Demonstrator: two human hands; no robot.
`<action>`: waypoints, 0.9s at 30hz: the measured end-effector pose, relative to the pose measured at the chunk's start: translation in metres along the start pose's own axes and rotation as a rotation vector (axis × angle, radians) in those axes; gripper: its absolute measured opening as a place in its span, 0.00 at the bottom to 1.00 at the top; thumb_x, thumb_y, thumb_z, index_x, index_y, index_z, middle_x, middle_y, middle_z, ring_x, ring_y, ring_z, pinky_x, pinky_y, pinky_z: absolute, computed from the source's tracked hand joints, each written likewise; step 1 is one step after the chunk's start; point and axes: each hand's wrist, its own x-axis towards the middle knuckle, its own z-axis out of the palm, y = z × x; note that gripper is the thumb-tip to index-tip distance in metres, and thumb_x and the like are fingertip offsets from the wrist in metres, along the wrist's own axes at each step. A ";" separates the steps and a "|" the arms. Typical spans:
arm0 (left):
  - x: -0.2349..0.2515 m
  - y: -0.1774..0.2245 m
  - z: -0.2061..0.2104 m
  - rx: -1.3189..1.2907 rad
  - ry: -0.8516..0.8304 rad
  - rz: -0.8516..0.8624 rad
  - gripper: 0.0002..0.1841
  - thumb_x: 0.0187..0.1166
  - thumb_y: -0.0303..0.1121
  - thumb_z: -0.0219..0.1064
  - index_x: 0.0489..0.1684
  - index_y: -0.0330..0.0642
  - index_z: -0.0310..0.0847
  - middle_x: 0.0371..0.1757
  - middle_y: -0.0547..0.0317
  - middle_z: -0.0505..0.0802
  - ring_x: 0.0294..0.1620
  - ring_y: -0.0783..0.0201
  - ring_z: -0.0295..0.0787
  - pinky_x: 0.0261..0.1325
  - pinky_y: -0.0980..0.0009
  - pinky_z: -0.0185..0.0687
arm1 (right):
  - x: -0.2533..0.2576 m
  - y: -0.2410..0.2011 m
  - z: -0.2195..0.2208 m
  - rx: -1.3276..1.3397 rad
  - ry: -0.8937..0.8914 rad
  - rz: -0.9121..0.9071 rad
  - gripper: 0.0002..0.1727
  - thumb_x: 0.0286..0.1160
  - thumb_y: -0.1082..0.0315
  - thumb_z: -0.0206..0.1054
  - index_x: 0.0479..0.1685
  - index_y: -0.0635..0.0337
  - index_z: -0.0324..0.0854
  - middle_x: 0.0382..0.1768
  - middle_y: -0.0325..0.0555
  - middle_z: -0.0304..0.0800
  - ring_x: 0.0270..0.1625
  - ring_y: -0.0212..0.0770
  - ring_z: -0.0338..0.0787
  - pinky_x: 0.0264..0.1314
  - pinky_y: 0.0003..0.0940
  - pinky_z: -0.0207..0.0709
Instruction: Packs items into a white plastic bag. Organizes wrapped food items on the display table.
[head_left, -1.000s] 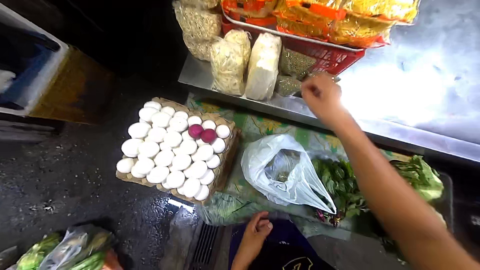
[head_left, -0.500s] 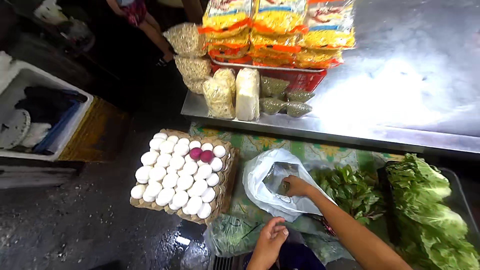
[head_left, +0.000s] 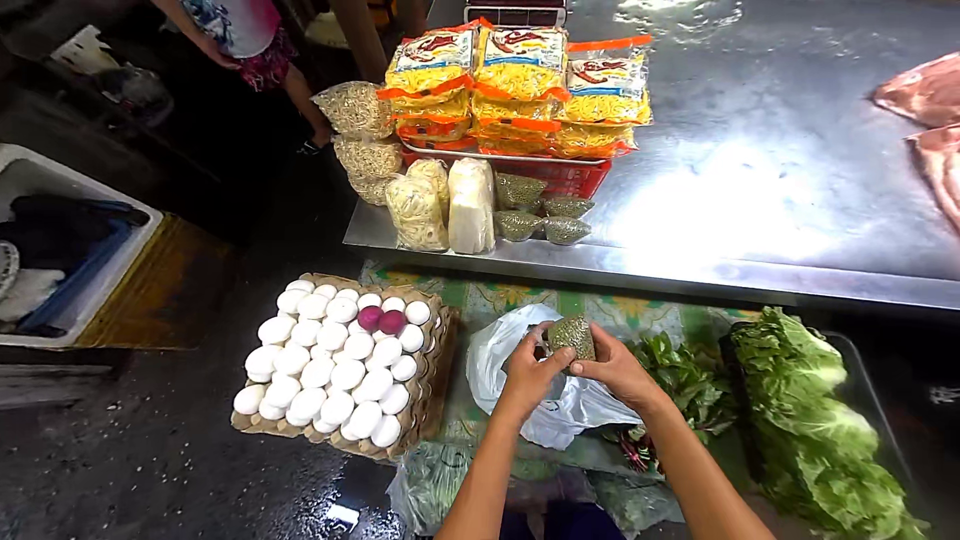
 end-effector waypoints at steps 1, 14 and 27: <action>0.001 0.000 -0.001 -0.018 -0.007 0.020 0.33 0.70 0.33 0.77 0.75 0.29 0.74 0.60 0.47 0.91 0.55 0.63 0.91 0.62 0.65 0.88 | 0.000 -0.004 -0.002 -0.046 -0.015 0.011 0.53 0.51 0.61 0.88 0.82 0.68 0.63 0.67 0.51 0.87 0.67 0.41 0.89 0.72 0.37 0.85; 0.014 0.008 -0.017 0.138 0.122 0.052 0.29 0.79 0.34 0.70 0.78 0.31 0.72 0.76 0.40 0.81 0.67 0.55 0.87 0.70 0.60 0.85 | 0.140 -0.107 -0.048 -0.897 0.313 -0.205 0.42 0.61 0.61 0.85 0.80 0.58 0.72 0.70 0.62 0.82 0.72 0.57 0.83 0.75 0.59 0.77; -0.138 -0.087 -0.036 0.113 0.118 -0.340 0.21 0.81 0.28 0.66 0.70 0.25 0.76 0.64 0.38 0.88 0.56 0.57 0.92 0.65 0.59 0.87 | 0.242 -0.074 -0.087 -1.413 0.510 -0.533 0.27 0.68 0.59 0.80 0.69 0.52 0.86 0.67 0.66 0.81 0.70 0.74 0.76 0.65 0.74 0.65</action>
